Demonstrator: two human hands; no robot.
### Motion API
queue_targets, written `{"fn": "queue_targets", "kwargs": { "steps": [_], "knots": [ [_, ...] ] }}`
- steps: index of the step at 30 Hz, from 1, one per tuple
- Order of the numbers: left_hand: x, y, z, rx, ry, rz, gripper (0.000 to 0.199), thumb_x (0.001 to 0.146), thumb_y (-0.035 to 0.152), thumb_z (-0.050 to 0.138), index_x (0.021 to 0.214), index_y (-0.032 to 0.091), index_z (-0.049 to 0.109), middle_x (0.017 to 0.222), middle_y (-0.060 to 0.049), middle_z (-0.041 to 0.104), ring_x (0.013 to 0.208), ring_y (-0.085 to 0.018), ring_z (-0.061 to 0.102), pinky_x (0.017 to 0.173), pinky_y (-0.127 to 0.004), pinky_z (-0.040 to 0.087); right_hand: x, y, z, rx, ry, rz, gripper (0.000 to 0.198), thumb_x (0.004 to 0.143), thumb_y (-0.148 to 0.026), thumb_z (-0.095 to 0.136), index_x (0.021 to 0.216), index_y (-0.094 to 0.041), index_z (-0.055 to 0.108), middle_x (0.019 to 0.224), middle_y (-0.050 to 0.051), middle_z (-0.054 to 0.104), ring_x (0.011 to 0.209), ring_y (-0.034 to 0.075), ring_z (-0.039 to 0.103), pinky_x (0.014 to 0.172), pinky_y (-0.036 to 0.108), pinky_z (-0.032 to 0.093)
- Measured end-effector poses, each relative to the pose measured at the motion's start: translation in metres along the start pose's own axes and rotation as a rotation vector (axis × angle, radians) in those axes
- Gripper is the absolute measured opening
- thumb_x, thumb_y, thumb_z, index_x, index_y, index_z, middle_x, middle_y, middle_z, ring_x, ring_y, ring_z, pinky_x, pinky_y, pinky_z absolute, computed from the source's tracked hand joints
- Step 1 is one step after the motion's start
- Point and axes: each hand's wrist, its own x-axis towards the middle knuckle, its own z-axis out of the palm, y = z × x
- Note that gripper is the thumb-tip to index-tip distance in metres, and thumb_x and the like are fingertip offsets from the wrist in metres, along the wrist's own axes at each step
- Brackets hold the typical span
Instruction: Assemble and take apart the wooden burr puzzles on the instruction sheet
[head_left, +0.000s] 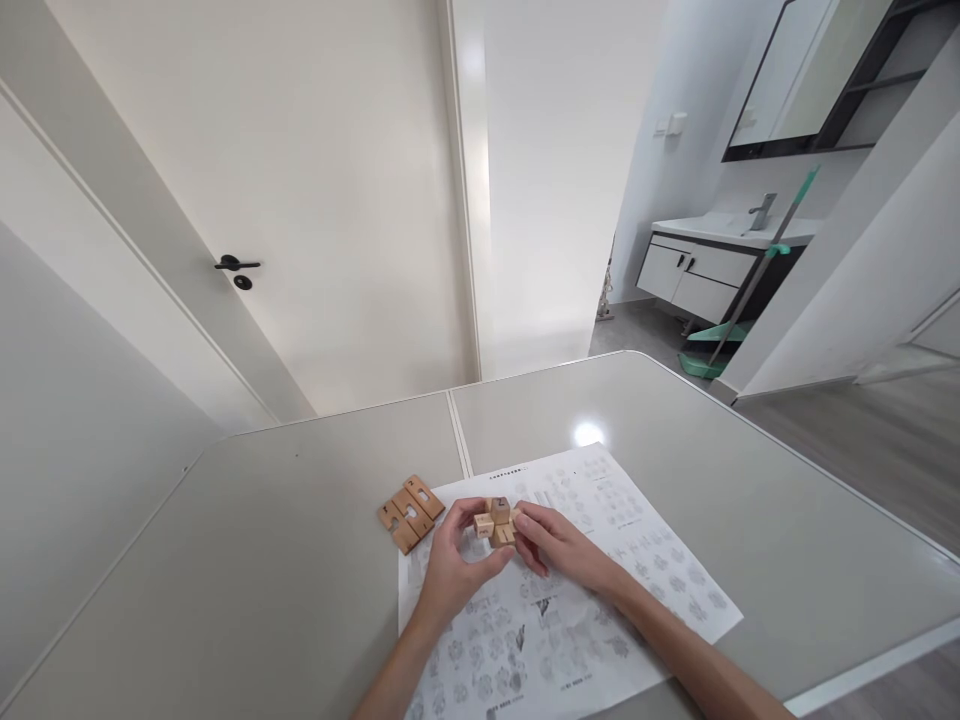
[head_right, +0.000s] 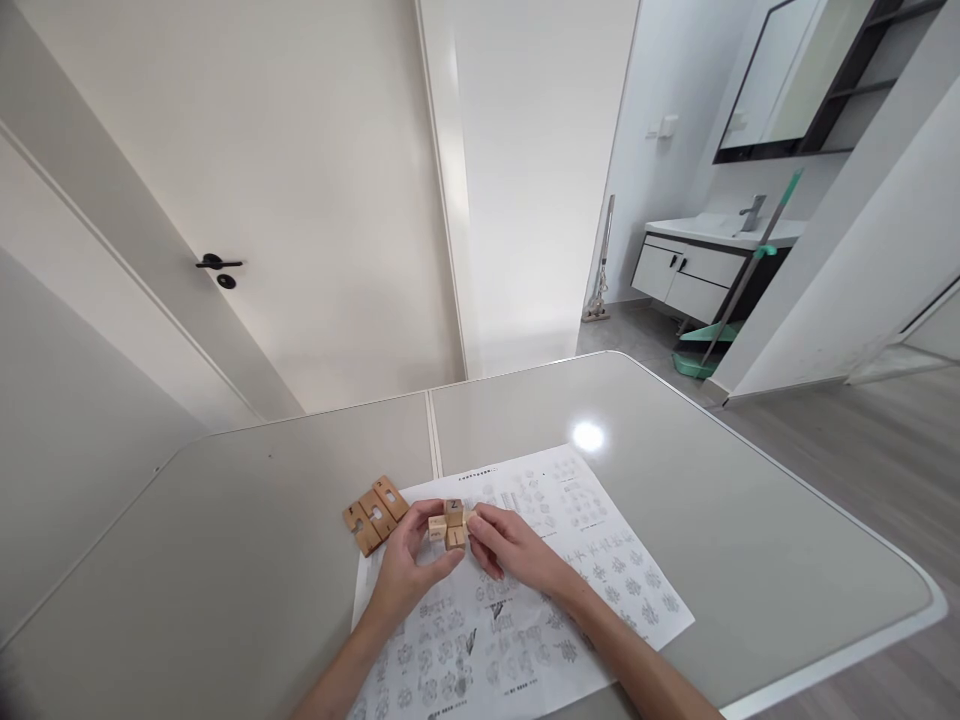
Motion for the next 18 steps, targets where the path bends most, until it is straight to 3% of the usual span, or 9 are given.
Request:
{"fn": "queue_targets", "kwargs": {
  "steps": [8, 14, 18],
  "knots": [
    [-0.003, 0.000, 0.000, 0.109, 0.049, 0.068, 0.045, 0.074, 0.036, 0.082, 0.113, 0.022, 0.063, 0.111, -0.007, 0.071, 0.107, -0.028, 0.066, 0.095, -0.041, 0.052, -0.002, -0.001, -0.001, 0.033, -0.044, 0.031, 0.046, 0.103, -0.058, 0.043, 0.075, -0.022, 0.047, 0.057, -0.006, 0.044, 0.046, 0.011, 0.041, 0.052, 0.026, 0.034],
    [-0.004, 0.004, -0.001, 0.194, 0.081, 0.118, 0.047, 0.070, 0.032, 0.082, 0.112, 0.023, 0.064, 0.109, -0.007, 0.072, 0.104, -0.029, 0.067, 0.092, -0.041, 0.053, -0.002, 0.002, 0.000, 0.150, -0.078, 0.040, 0.044, 0.101, -0.058, 0.048, 0.077, -0.022, 0.050, 0.055, -0.008, 0.039, 0.045, 0.009, 0.030, 0.047, 0.025, 0.027],
    [-0.004, 0.012, -0.006, 0.228, 0.017, 0.163, 0.053, 0.069, 0.028, 0.082, 0.118, 0.025, 0.063, 0.113, -0.006, 0.072, 0.102, -0.028, 0.066, 0.093, -0.042, 0.052, -0.001, -0.001, -0.003, 0.196, -0.141, 0.050, 0.041, 0.102, -0.056, 0.048, 0.088, -0.019, 0.061, 0.059, -0.006, 0.048, 0.047, 0.010, 0.040, 0.051, 0.025, 0.034]
  ]
}}
